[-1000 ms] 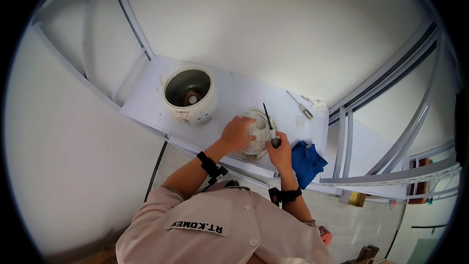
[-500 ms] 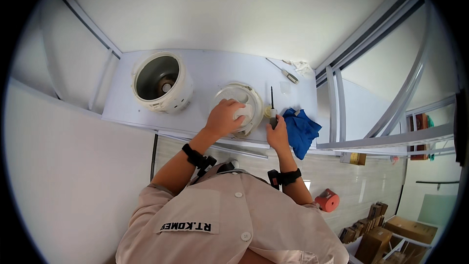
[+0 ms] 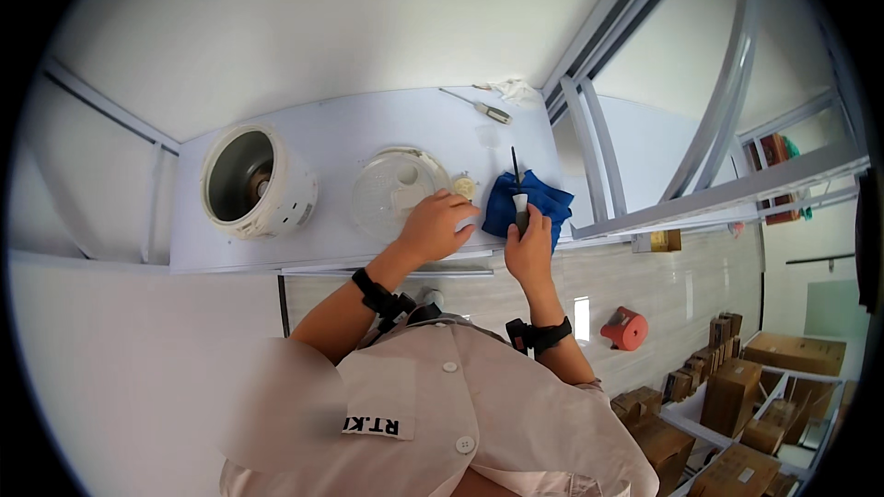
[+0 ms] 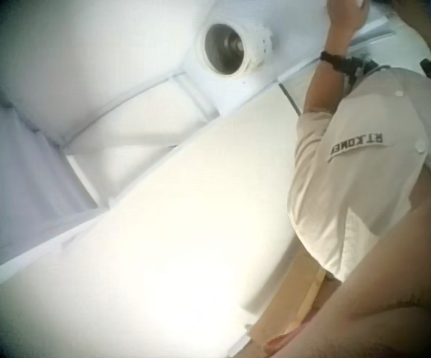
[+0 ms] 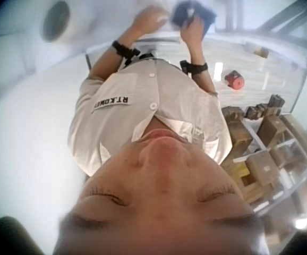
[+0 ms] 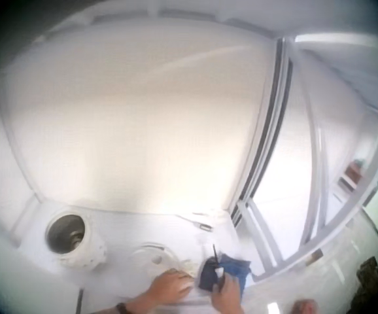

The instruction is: The person wipes a metal tray with a blue cloth, then uses a screwdriver to fasten screws into a white appliance base. They place a plastic ring and the metal tray into the base, securing components with the screwdriver.

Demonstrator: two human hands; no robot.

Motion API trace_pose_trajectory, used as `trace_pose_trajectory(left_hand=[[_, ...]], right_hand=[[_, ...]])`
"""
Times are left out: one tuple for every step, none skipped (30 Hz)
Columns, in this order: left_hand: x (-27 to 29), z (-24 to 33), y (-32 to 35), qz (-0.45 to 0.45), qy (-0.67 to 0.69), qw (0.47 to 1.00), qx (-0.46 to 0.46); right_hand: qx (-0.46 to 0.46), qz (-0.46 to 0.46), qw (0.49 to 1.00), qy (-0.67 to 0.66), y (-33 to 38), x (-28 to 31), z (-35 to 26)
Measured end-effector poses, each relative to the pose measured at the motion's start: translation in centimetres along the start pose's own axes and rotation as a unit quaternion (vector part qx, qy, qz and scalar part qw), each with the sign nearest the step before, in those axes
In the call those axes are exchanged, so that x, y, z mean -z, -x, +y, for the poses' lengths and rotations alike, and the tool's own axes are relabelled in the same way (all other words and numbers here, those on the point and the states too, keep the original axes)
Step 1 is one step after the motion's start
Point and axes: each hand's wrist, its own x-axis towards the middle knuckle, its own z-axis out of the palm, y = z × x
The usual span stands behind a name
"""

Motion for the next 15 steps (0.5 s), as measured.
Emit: trace_pose_trajectory(left_hand=[[-0.4, 0.4, -0.3, -0.009, 0.007, 1.0, -0.014], [-1.1, 0.4, -0.6, -0.017, 0.006, 0.999, -0.026], [-2.1, 0.3, -0.8, -0.024, 0.005, 0.999, -0.038], [-2.9, 0.3, -1.0, -0.031, 0.004, 0.998, -0.05], [-3.3, 0.5, -1.2, -0.037, 0.0, 0.998, -0.05], [-3.8, 0.7, -1.4, -0.042, -0.003, 0.998, -0.05], [-4.2, 0.9, -1.5, -0.046, -0.007, 0.998, -0.049], [-4.3, 0.9, -1.7, -0.061, -0.01, 0.997, -0.046], [-4.4, 1.1, -1.8, -0.076, -0.013, 0.996, -0.043], [-4.6, 1.1, -1.9, -0.09, -0.016, 0.995, -0.039], [-4.6, 1.1, -1.8, -0.089, -0.013, 0.995, -0.034], [-4.7, 1.0, -1.8, -0.088, -0.01, 0.996, -0.027], [-4.7, 0.9, -1.7, -0.086, -0.008, 0.996, -0.021], [-4.5, 0.9, -1.7, -0.079, -0.012, 0.997, -0.019], [-4.4, 0.8, -1.6, -0.072, -0.016, 0.997, -0.017]], right_hand=[[-0.002, 0.002, 1.0, 0.009, 0.3, 0.0, 0.4], [-0.003, 0.004, 1.0, 0.019, 0.5, 0.1, 0.9], [0.0, 0.006, 1.0, 0.025, 0.7, -0.2, 1.5], [0.003, 0.008, 0.999, 0.032, 0.8, -0.6, 2.2], [0.005, 0.009, 0.999, 0.037, 1.0, -1.0, 2.7], [0.005, 0.0, 0.999, 0.05, 1.1, -1.5, 3.2], [0.005, -0.01, 0.998, 0.063, 1.1, -2.0, 3.6], [0.008, -0.021, 0.997, 0.073, 0.9, -2.4, 3.5], [0.015, -0.016, 0.996, 0.088, 1.0, -2.7, 3.4], [0.013, -0.015, 0.995, 0.095, 0.9, -2.7, 3.5], [0.01, -0.015, 0.995, 0.099, 0.7, -2.9, 3.3], [0.008, -0.015, 0.994, 0.104, 0.6, -3.0, 3.1], [0.008, -0.014, 0.994, 0.111, 0.3, -3.2, 3.0], [0.009, -0.013, 0.993, 0.119, 0.0, -3.4, 2.9], [0.011, -0.011, 0.992, 0.127, -0.2, -3.6, 2.9]])
